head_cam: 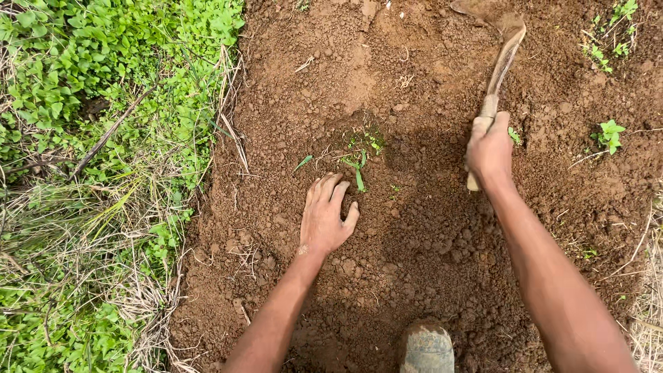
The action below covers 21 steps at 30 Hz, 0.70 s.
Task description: The person weeds a garden bed by hand and with a sickle, pulling up small plants and using the tool to loosen the soil around a larger plant.
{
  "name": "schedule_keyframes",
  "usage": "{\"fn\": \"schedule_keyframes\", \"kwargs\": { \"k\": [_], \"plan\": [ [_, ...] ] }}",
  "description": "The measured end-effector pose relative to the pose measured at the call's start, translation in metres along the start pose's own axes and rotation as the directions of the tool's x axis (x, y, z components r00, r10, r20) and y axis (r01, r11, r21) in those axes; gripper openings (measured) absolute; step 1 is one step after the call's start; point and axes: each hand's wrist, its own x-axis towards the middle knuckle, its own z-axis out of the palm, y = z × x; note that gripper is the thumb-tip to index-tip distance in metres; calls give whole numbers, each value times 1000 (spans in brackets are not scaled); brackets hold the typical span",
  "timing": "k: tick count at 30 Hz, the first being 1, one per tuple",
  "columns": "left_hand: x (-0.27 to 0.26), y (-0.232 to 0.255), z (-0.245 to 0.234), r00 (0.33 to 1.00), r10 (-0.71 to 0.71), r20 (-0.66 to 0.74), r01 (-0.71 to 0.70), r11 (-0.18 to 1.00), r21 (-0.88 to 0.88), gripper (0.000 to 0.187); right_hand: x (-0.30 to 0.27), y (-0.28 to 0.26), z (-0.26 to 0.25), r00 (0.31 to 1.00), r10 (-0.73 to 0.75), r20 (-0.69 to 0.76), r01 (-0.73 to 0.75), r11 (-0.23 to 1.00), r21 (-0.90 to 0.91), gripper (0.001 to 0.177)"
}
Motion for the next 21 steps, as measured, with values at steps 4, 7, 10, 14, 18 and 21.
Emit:
{"fn": "schedule_keyframes", "kwargs": {
  "k": [4, 7, 10, 14, 18, 21],
  "plan": [
    [2, 0, -2, 998, -51, 45, 51, 999, 7, 44, -43, -31, 11, 991, -39, 126, 48, 996, -69, 22],
    [3, -5, 7, 1000, -17, -15, 18, 1000, 3, 44, -80, -34, 5, 972, 12, 235, 14, 994, -108, 22],
    [3, -9, 11, 999, 1, -44, -1, 1000, 3, 44, -118, -28, -3, 951, 83, 299, -43, 990, -136, 24],
    [3, -12, 18, 999, -12, -52, 12, 1000, -6, 44, -155, -15, -13, 923, 199, 330, -162, 977, -135, 29],
    [0, -12, 17, 998, -19, -56, 18, 1000, -22, 44, -153, -15, -19, 925, 212, 314, -187, 976, -107, 29],
    [0, -16, 21, 988, 21, -151, -26, 999, -30, 42, -133, -23, -12, 945, 159, 284, -133, 985, -110, 24]
  ]
}}
